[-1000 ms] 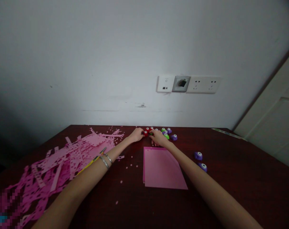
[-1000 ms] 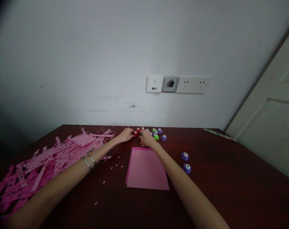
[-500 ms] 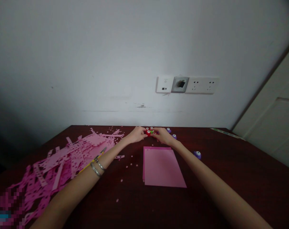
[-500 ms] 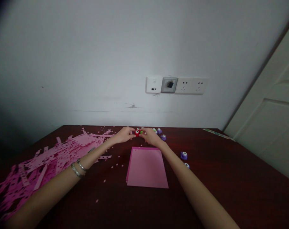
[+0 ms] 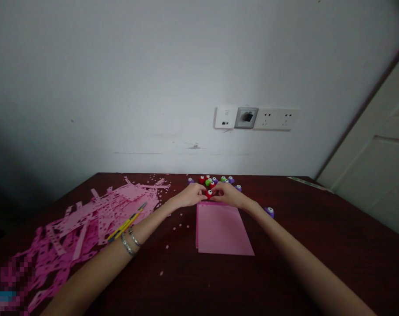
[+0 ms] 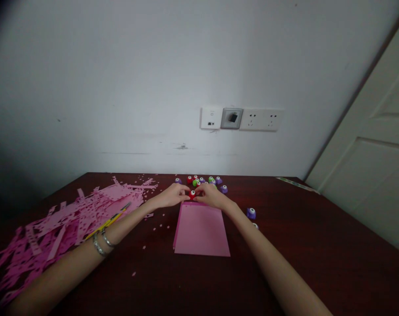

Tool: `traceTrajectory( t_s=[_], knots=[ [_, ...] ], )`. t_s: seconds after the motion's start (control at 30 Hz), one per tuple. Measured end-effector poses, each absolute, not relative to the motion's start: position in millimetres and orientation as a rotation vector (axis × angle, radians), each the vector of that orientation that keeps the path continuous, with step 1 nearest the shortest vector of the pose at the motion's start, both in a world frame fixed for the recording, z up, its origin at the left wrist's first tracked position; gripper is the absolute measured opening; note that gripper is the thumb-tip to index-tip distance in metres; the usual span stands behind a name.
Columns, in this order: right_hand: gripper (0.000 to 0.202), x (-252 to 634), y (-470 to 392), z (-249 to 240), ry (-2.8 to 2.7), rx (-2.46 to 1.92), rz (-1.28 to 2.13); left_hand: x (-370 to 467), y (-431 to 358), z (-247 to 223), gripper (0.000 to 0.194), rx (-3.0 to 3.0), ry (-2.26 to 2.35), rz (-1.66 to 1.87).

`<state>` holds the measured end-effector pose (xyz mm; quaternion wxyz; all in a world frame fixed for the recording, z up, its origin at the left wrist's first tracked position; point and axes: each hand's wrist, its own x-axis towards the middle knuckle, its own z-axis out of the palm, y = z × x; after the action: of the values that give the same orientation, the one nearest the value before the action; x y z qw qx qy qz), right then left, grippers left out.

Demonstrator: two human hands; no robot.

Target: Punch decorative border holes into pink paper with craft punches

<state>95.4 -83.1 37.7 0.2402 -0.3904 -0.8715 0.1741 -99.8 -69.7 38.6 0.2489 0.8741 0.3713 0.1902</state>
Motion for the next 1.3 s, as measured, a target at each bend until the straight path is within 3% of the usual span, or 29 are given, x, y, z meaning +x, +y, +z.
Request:
traceTrajectory(
  t_s=[0.4, 0.93, 1.17, 1.3],
  knots=[
    [0.019, 108.0, -70.3, 3.1, -2.304, -1.102, 0.597, -94.9, -60.2, 17.1, 0.025, 2.298, 1.018, 0.491],
    [0.018, 102.6, -76.3, 8.8, -2.357, -1.142, 0.639, -96.2, -57.4, 12.4, 0.024, 2.312, 1.031, 0.469],
    [0.031, 115.3, -79.4, 19.2, -2.251, -1.323, 0.721, -104.1, -59.4, 21.8, 0.031, 2.295, 1.048, 0.417],
    [0.023, 123.4, -82.8, 28.2, -2.336, -1.399, 0.803, -112.0, -64.4, 27.9, 0.027, 2.378, 1.051, 0.291]
  ],
)
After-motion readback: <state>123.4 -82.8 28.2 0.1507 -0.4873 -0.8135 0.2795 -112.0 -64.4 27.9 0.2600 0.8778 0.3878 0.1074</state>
